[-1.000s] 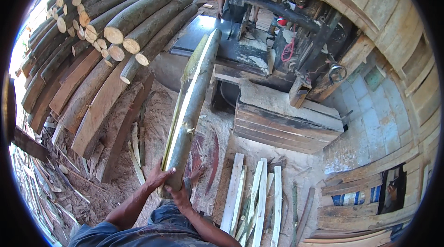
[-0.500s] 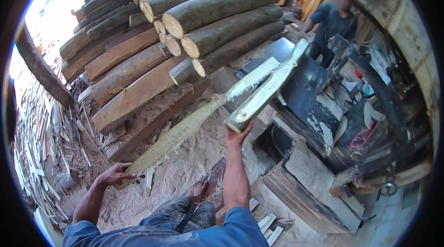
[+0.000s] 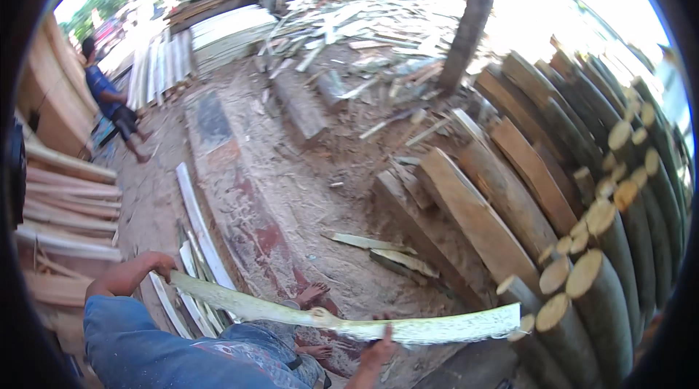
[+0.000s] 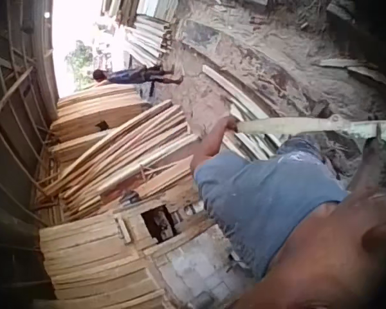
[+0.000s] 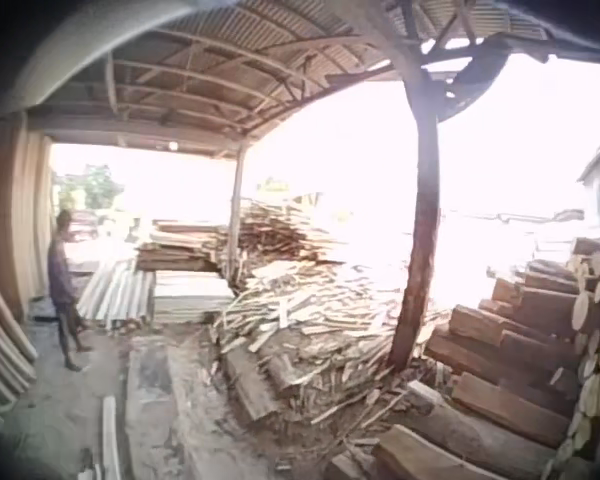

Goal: The person feeds logs into a power saw by hand to cut them into boards, periodically clearing waste wood and selecting new logs from a nearby stack.

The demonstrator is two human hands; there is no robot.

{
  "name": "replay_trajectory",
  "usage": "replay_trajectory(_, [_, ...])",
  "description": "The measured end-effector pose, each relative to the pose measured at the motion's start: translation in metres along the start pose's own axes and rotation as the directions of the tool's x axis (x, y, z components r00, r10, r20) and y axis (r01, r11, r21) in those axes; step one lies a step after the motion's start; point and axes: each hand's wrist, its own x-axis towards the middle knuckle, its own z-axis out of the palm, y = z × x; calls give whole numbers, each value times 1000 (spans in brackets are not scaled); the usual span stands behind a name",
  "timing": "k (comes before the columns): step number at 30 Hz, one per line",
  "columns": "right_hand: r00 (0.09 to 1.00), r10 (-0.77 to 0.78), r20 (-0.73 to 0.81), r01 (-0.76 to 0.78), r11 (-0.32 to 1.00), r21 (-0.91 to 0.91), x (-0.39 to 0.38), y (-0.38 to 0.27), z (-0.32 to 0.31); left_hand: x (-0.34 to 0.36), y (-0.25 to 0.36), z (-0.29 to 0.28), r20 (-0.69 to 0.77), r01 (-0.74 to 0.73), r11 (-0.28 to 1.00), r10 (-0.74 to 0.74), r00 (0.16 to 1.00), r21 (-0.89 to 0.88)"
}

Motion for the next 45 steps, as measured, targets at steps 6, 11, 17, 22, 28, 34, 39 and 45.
replay_trajectory(6, [700, 530, 478, -188, 783, -593, -19, 117, 182, -18, -26, 401, 267, 480, 512, -435, 860, -712])
replay_trajectory(11, [604, 24, 797, 394, 860, -324, 103, 82, 442, 145, 67, 128, -410, -185, 541, -331, 850, -821])
replay_trajectory(17, [651, -89, 754, 569, 715, -406, 86, -31, 405, 89, 152, -421, -959, -863, 423, -62, 278, -277])
replay_trajectory(22, [998, -39, 41, 52, 357, -933, 67, 9, 131, 37, 286, -617, -965, -984, 98, 229, -123, 149])
replay_trajectory(28, [563, -328, -759, -254, 804, -537, -70, 109, -125, 163, 496, -499, -701, -970, 17, 688, 187, -242])
replay_trajectory(34, [321, 86, -943, -189, 982, 25, -179, 117, -216, 232, 622, -116, 266, -567, 793, 609, 747, -222])
replay_trajectory(39, [217, -47, -975, 240, 971, 7, -219, -7, -330, 177, 757, 55, 615, -787, 617, 625, 480, -13])
replay_trajectory(45, [-370, -540, -756, -126, 835, -535, -245, -183, -455, 112, 894, 180, 565, -946, 324, 780, 269, 3])
